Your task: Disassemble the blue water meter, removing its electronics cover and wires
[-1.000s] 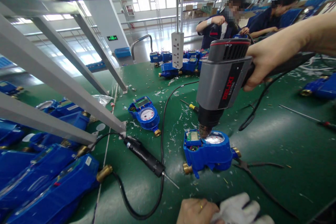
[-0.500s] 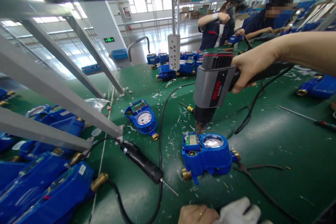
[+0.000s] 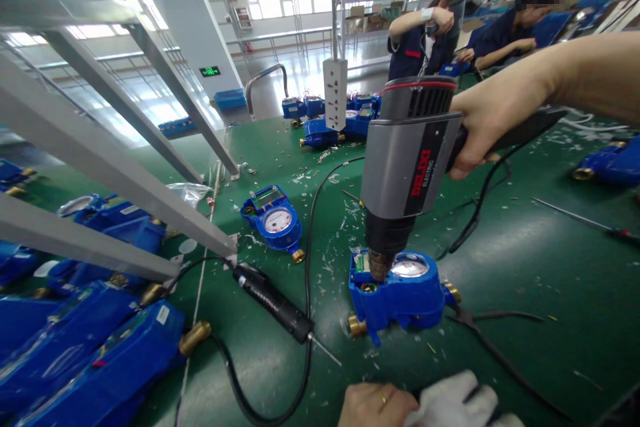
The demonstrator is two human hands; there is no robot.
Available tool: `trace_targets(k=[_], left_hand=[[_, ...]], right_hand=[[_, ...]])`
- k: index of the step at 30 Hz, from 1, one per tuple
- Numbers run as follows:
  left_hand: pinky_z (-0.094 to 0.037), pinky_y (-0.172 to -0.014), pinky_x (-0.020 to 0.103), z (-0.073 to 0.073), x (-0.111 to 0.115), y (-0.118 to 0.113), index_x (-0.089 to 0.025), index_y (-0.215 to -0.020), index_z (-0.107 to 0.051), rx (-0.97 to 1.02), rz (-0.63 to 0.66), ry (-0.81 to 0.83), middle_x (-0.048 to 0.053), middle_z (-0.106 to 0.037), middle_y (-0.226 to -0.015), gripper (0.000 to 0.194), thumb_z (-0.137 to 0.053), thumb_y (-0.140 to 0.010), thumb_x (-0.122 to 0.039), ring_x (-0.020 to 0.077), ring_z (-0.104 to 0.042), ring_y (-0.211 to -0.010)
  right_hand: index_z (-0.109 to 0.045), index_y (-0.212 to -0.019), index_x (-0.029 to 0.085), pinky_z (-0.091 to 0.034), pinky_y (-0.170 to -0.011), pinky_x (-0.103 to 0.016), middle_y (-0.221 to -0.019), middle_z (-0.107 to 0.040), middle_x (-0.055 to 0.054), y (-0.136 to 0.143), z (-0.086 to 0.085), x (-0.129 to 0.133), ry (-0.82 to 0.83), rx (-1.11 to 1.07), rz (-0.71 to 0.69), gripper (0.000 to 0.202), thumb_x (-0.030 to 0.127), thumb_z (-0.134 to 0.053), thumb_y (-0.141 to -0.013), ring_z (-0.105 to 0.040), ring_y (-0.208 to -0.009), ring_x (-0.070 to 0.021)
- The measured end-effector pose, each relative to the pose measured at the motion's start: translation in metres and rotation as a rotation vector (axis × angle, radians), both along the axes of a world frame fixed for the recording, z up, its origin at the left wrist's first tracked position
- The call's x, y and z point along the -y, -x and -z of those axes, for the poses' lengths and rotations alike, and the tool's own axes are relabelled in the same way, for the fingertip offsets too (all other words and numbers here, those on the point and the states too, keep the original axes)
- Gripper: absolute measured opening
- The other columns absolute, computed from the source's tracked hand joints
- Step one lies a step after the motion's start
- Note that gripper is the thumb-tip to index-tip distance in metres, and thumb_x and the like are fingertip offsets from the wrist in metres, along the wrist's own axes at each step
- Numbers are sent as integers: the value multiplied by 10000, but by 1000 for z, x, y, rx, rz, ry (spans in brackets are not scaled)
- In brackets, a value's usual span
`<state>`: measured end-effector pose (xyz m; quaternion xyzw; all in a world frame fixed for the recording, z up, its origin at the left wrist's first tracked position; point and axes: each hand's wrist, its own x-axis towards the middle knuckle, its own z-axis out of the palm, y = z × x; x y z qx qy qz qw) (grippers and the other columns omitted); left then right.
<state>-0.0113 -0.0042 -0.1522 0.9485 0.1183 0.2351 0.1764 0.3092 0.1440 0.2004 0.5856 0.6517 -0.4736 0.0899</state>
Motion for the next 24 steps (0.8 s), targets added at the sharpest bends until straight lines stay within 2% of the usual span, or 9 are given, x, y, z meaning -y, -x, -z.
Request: trace_targets(k=[6, 10, 14, 19, 24], left_hand=[[-451, -393, 226, 11, 4, 4, -314, -803, -660, -4, 17, 8, -1, -609, -525, 373, -509, -887, -644, 133, -600, -441], [-437, -372, 234, 18, 5, 5, -307, -763, -650, -7, 1, -4, -6, -574, -479, 386, -531, -866, -660, 135, -575, -404], [-393, -339, 234, 14, 5, 5, -297, -720, -628, 2, -14, -16, -10, -535, -443, 417, -528, -860, -676, 127, -545, -367], [-403, -348, 235, 4, 3, 4, -306, -751, -636, 0, -12, 7, -6, -559, -469, 404, -509, -870, -671, 130, -557, -383], [-419, -351, 241, 8, 5, 3, -318, -760, -641, -5, -2, 3, -6, -574, -472, 407, -510, -853, -692, 136, -563, -383]], right_hand=[[-636, -874, 43, -416, -502, -135, -611, -576, 75, 18, -2, -6, -58, 53, -27, 391, 383, -754, -721, -539, -516, -39], [-619, -851, 41, -427, -489, -145, -597, -548, 73, 25, -1, -10, -70, 2, -95, 405, 412, -746, -749, -525, -500, -38], [-616, -846, 46, -438, -492, -149, -599, -549, 66, 29, 0, -13, -90, -15, -125, 405, 420, -745, -759, -530, -513, -41], [-636, -878, 45, -423, -502, -154, -618, -563, 67, 27, -2, -10, -90, 47, -81, 373, 377, -753, -753, -534, -520, -40], [-658, -893, 51, -430, -500, -159, -612, -582, 67, 20, -7, -3, -70, 120, -28, 404, 391, -779, -712, -551, -512, -55]])
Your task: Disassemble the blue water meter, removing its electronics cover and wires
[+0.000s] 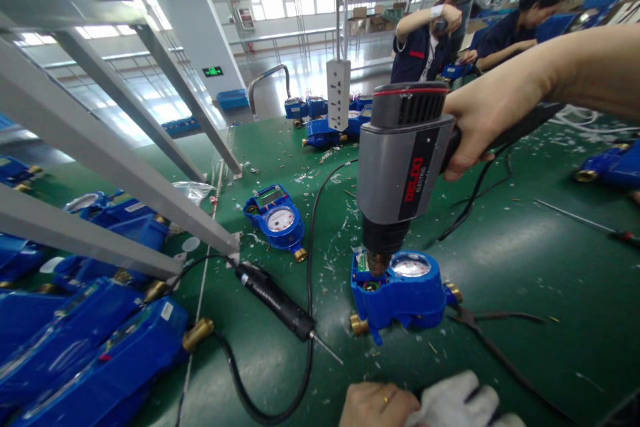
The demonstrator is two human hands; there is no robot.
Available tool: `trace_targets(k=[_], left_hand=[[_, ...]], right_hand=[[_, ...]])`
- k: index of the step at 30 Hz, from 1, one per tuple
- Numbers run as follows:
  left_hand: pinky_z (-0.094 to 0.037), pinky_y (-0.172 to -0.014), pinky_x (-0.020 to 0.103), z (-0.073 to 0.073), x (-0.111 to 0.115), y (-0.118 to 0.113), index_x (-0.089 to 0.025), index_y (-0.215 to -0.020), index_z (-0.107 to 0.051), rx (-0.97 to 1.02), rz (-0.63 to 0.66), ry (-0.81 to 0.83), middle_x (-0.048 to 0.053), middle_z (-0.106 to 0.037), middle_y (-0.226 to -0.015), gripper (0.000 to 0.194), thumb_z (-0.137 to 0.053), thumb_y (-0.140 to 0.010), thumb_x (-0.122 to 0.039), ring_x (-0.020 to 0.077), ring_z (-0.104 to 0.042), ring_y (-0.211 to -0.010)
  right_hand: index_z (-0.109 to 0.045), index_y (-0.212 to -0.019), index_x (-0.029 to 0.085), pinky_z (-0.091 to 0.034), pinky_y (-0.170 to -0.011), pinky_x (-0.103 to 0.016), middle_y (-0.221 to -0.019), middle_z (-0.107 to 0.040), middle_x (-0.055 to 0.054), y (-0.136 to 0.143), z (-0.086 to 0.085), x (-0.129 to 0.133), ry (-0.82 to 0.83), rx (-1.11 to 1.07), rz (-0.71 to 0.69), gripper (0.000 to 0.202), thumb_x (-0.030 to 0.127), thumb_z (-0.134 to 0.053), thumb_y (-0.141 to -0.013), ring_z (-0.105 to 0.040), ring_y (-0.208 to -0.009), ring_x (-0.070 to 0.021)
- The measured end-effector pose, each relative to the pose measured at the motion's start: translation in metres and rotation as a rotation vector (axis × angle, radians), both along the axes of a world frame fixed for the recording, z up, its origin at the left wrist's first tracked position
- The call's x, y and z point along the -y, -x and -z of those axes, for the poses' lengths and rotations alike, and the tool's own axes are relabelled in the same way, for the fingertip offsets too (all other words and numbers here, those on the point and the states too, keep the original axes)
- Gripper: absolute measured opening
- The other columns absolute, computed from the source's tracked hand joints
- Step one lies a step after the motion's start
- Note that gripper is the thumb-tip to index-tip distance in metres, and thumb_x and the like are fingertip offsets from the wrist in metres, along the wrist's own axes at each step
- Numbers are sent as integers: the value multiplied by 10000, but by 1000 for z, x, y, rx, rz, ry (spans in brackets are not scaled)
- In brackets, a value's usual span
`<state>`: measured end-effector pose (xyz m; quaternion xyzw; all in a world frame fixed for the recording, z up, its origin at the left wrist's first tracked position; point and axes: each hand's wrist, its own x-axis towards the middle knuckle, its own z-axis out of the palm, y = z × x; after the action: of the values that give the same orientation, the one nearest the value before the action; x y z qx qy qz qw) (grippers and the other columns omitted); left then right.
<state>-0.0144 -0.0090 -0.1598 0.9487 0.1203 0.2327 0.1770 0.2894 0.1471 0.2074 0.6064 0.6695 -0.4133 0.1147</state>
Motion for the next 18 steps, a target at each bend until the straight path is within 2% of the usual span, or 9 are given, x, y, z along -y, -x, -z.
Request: trace_targets(k=[4, 9, 12, 18], left_hand=[[-421, -351, 240, 0, -1, -1, -318, -764, -641, -9, -10, -17, -4, -575, -470, 407, -521, -845, -698, 135, -563, -381], [-340, -287, 240, -8, -6, -7, -315, -716, -620, 7, 33, -43, -18, -521, -413, 426, -542, -818, -722, 120, -503, -318], [-346, -287, 245, -4, -6, -8, -325, -710, -631, 2, 56, -51, -19, -513, -400, 433, -549, -797, -741, 120, -500, -315], [-500, -409, 275, 8, -3, -3, -378, -828, -702, -66, 39, -56, -1, -631, -533, 326, -584, -822, -682, 159, -619, -460]], right_hand=[[-665, -868, 43, -406, -509, -151, -604, -588, 74, -5, -4, 3, 9, 59, 46, 349, 337, -756, -702, -553, -511, -51], [-675, -921, 30, -396, -508, -140, -615, -599, 60, -21, 0, 3, 11, 61, 104, 375, 318, -770, -701, -563, -539, -64], [-649, -859, 32, -386, -517, -132, -600, -574, 65, -35, 11, 2, 16, 10, 140, 339, 325, -758, -727, -541, -522, -50], [-592, -856, 38, -349, -540, -149, -602, -540, 80, -56, 39, 2, 32, -103, 189, 316, 305, -719, -746, -520, -545, -39]])
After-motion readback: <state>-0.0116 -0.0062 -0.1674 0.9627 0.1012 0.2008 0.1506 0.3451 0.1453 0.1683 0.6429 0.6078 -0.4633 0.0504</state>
